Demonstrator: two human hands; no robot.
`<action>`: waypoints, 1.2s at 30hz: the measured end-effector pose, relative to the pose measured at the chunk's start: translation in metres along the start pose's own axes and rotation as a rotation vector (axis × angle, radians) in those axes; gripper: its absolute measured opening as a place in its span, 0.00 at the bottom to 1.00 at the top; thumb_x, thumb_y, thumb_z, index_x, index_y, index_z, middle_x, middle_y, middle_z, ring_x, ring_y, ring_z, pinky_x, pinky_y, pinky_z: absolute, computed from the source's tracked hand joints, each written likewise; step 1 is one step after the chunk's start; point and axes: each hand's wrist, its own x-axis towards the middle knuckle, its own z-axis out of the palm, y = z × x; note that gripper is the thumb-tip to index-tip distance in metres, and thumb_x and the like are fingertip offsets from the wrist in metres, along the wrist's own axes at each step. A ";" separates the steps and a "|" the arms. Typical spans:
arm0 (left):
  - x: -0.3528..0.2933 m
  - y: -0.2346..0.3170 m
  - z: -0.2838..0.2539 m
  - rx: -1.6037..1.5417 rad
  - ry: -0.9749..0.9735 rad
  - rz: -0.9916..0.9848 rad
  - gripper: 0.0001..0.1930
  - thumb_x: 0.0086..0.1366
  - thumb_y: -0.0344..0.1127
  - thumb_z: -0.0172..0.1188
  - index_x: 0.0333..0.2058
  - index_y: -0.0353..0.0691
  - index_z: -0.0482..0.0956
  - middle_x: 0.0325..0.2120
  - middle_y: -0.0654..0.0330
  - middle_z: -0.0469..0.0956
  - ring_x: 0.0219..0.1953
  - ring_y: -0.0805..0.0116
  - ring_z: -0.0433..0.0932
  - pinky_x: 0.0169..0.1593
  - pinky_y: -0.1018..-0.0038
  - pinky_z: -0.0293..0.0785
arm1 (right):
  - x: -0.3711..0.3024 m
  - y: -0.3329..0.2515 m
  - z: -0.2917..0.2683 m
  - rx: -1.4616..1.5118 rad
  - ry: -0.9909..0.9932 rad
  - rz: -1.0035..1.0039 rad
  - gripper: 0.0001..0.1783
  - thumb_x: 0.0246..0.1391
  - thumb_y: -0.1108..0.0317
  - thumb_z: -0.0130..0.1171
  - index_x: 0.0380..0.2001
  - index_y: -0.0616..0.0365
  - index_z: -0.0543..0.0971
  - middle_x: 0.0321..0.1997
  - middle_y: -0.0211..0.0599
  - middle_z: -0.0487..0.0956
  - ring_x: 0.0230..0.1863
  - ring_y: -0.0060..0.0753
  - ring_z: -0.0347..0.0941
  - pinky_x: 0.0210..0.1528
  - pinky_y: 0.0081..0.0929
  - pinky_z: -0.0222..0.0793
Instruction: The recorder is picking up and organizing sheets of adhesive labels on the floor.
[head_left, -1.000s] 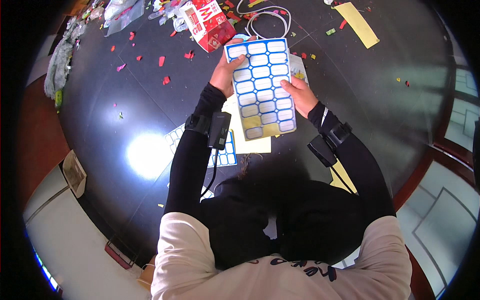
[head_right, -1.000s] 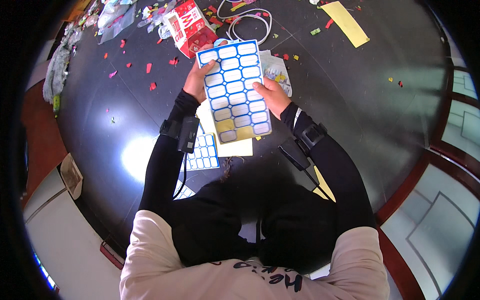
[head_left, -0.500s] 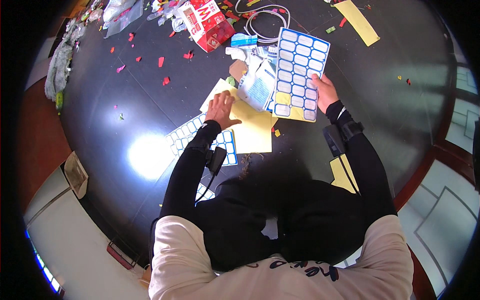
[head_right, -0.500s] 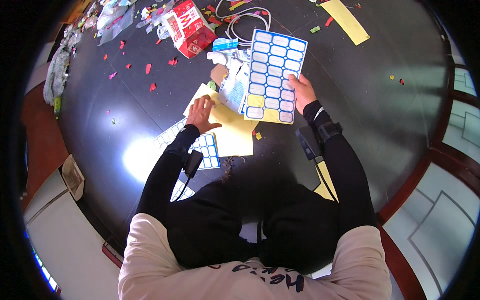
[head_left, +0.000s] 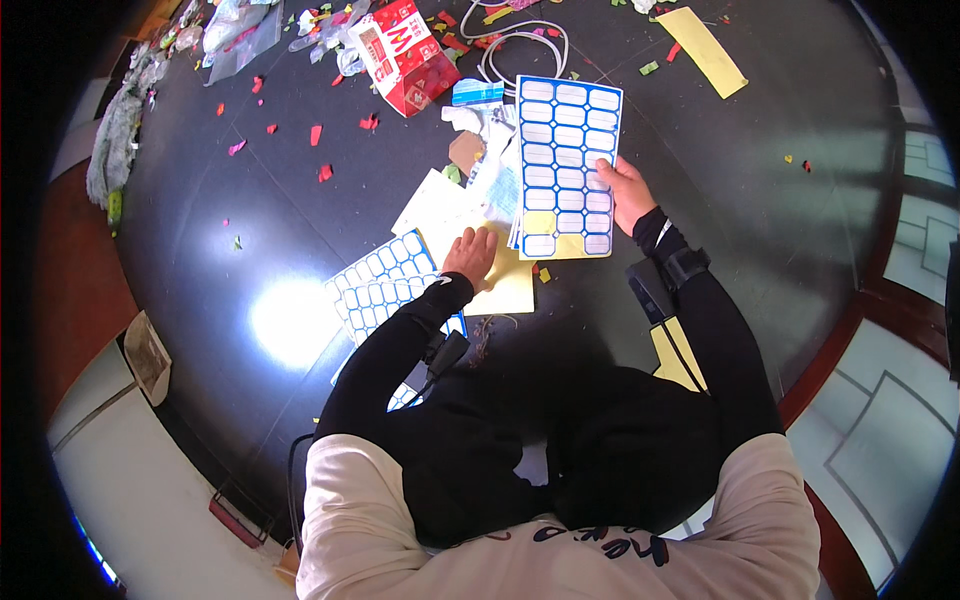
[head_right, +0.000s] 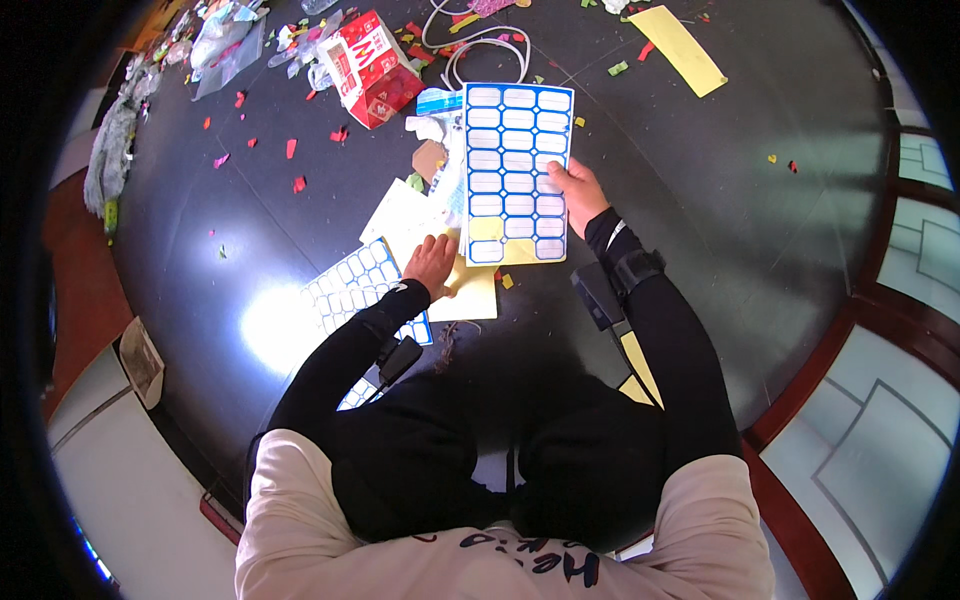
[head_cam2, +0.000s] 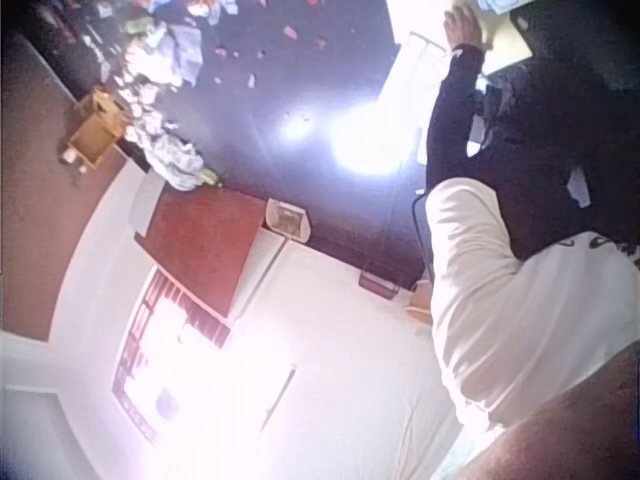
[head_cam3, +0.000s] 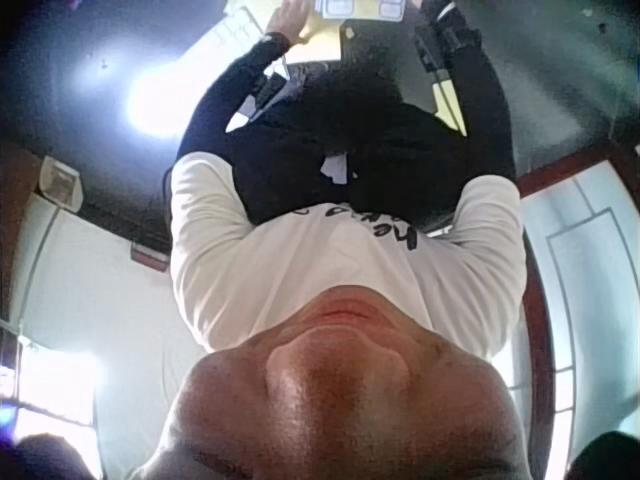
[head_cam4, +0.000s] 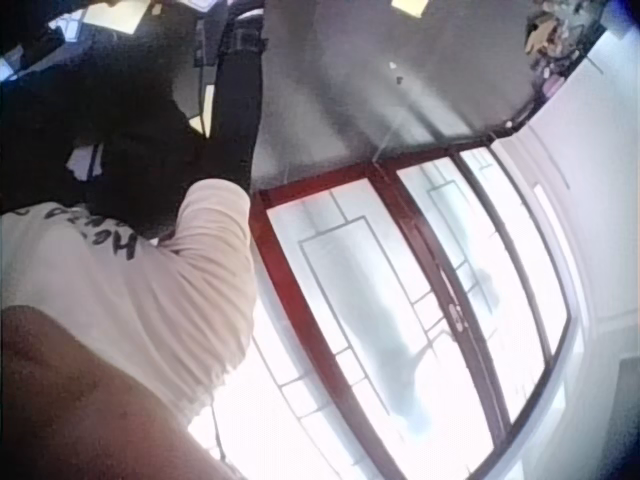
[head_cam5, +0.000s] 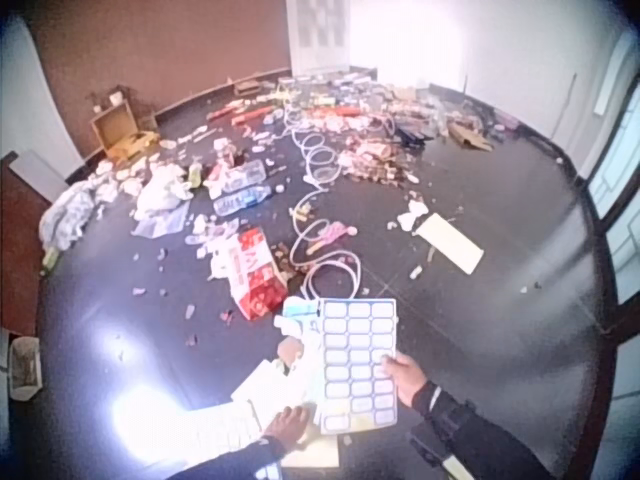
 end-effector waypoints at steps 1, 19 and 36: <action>0.002 -0.001 0.003 0.006 0.061 -0.009 0.35 0.31 0.39 0.70 0.40 0.36 0.63 0.37 0.56 0.62 0.42 0.59 0.63 0.44 0.69 0.64 | 0.000 0.000 0.001 -0.007 -0.007 0.001 0.15 0.56 0.68 0.43 0.45 0.62 0.66 0.41 0.33 0.72 0.40 0.24 0.69 0.43 0.23 0.66; -0.003 -0.077 -0.185 -0.754 -0.314 0.091 0.13 0.43 0.26 0.56 0.32 0.35 0.71 0.27 0.58 0.74 0.30 0.70 0.75 0.32 0.77 0.70 | 0.004 0.003 -0.002 -0.057 0.128 0.013 0.12 0.56 0.68 0.43 0.42 0.61 0.68 0.39 0.34 0.73 0.38 0.25 0.71 0.42 0.23 0.67; 0.027 -0.020 -0.140 -1.122 0.420 0.285 0.09 0.51 0.23 0.47 0.29 0.34 0.76 0.36 0.56 0.72 0.41 0.62 0.69 0.49 0.71 0.61 | 0.008 0.003 0.000 0.049 0.048 0.079 0.12 0.56 0.69 0.41 0.42 0.60 0.68 0.37 0.33 0.74 0.36 0.24 0.71 0.39 0.22 0.68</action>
